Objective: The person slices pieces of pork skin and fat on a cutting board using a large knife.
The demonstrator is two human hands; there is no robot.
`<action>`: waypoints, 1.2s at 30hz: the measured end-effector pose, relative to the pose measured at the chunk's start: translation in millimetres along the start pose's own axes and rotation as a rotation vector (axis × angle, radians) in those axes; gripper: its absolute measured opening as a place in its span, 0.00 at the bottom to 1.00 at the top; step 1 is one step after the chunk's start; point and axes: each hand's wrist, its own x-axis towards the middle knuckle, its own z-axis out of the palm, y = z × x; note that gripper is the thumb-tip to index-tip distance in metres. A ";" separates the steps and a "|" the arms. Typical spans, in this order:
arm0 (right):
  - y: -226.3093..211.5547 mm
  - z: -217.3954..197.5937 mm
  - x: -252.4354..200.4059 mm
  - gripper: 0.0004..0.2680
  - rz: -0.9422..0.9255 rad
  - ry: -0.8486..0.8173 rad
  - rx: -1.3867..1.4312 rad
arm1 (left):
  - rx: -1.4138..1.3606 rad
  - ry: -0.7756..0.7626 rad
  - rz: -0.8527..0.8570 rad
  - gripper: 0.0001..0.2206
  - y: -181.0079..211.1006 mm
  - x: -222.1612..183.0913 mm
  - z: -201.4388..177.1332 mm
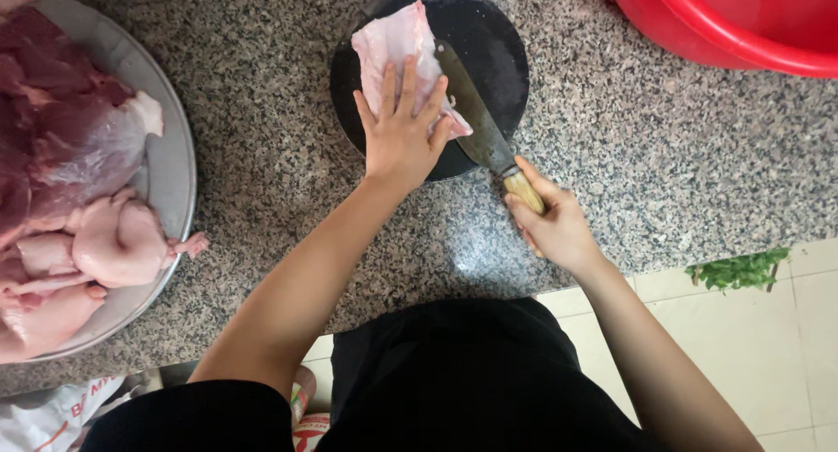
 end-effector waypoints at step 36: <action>61.9 -68.4 -96.1 0.23 -0.006 0.263 0.063 | -0.150 -0.174 0.326 0.07 0.0 40.7 -19.6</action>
